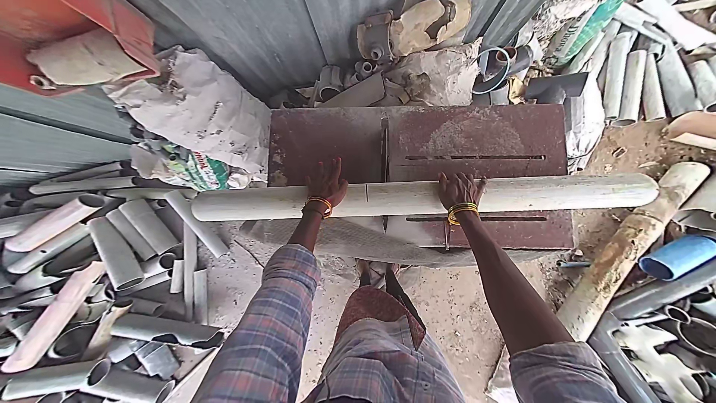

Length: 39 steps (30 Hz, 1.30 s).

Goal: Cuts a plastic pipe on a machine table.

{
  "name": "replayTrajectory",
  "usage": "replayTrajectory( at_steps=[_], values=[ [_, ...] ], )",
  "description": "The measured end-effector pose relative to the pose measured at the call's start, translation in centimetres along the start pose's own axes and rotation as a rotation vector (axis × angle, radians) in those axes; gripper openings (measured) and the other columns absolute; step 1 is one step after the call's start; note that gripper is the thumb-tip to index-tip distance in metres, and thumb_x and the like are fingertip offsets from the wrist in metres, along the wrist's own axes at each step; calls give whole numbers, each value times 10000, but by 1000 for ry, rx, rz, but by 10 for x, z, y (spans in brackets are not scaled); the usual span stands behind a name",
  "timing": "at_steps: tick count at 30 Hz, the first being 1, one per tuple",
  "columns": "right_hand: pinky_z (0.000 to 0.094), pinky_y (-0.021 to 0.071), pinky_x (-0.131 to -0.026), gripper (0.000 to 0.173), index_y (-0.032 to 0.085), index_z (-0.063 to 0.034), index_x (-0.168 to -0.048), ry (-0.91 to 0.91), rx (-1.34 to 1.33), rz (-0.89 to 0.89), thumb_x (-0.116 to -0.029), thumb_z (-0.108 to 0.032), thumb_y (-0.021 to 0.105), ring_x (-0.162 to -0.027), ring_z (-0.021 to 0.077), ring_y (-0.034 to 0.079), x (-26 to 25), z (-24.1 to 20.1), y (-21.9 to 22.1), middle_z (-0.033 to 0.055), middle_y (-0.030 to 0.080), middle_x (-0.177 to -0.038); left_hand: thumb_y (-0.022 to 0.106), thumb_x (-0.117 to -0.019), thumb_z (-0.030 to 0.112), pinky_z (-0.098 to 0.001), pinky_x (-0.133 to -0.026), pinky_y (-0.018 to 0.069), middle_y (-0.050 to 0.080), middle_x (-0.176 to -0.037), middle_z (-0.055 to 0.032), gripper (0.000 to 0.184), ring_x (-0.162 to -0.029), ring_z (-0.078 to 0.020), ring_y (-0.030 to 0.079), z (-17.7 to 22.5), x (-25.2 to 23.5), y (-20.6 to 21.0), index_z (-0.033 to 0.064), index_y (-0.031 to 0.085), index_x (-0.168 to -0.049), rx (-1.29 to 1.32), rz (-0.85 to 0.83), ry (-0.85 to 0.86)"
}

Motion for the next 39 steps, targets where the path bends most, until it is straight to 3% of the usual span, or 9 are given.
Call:
replayTrajectory(
  at_steps=[5,6,7,9,10,12,16,29,39],
  values=[
    [680,150,-1196,688,729,-31,-1114,12,9,-39,-1081,-554,284,-1278,367,588,-1,-3,-6,180,717,-1181,357,-1076,405,-754,-1158,122,213,-1709,24,633,-1585,-358,71,-1,-8,0,285,146,-1660,-22,-31,-8],
    [683,154,-1194,691,733,-39,-1110,14,13,-40,-1080,-559,279,-1274,366,591,-1,-3,-6,174,722,-1172,378,-1078,407,-728,-1167,151,278,-1688,20,606,-1578,-353,132,-1,-5,0,280,220,-1648,-12,35,21],
    [687,156,-1192,695,735,-48,-1114,13,18,-38,-1080,-562,268,-1276,365,591,-1,-2,-5,169,725,-1169,419,-1070,391,-673,-1174,222,428,-1614,-3,542,-1536,-344,282,-2,0,-1,261,378,-1596,9,168,63],
    [693,165,-1184,698,735,-49,-1112,5,25,-37,-1081,-559,259,-1278,378,585,-2,-3,-4,174,722,-1171,487,-1046,282,-596,-1018,457,718,-1211,-131,346,-1183,-368,651,2,19,-3,130,689,-1281,36,519,159],
    [696,163,-1181,695,737,-44,-1112,0,23,-34,-1082,-556,267,-1279,383,584,-1,-3,-5,180,722,-1171,489,-1041,247,-580,-945,489,738,-1069,-166,311,-1045,-379,695,6,31,-1,87,726,-1162,31,628,180],
    [702,165,-1179,690,739,-47,-1119,-2,20,-35,-1082,-554,273,-1280,381,585,0,-5,-7,179,723,-1174,497,-1044,256,-569,-943,493,745,-1047,-149,312,-1022,-358,703,8,50,10,77,748,-1090,20,722,212],
    [695,160,-1182,690,738,-51,-1131,5,16,-58,-1084,-549,263,-1286,385,578,0,-6,-9,184,719,-1182,383,-1061,338,-592,-1095,405,729,-1258,-49,429,-1232,-313,650,8,56,30,166,741,-1223,-13,754,270],
    [644,259,-1154,734,755,-74,-1095,31,24,-130,-1078,-590,232,-1270,362,594,2,-11,-14,173,720,-1198,372,-1026,223,-524,-1077,448,752,-1190,-81,427,-1160,-278,693,10,45,14,105,766,-1141,19,557,244],
    [583,403,-1029,707,735,-19,-941,20,-42,75,-1091,-531,271,-1138,367,655,-1,-7,-10,198,736,-1055,358,-1055,240,-494,-1088,428,752,-1153,-100,431,-1144,-277,685,15,36,8,93,753,-1147,-44,387,148]
  ],
)
Point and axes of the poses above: each hand's wrist, its own x-axis away from the middle knuckle, its own y-axis out of the palm, z = x × y, the point moved 5 cm from there along -x, towards the middle knuckle
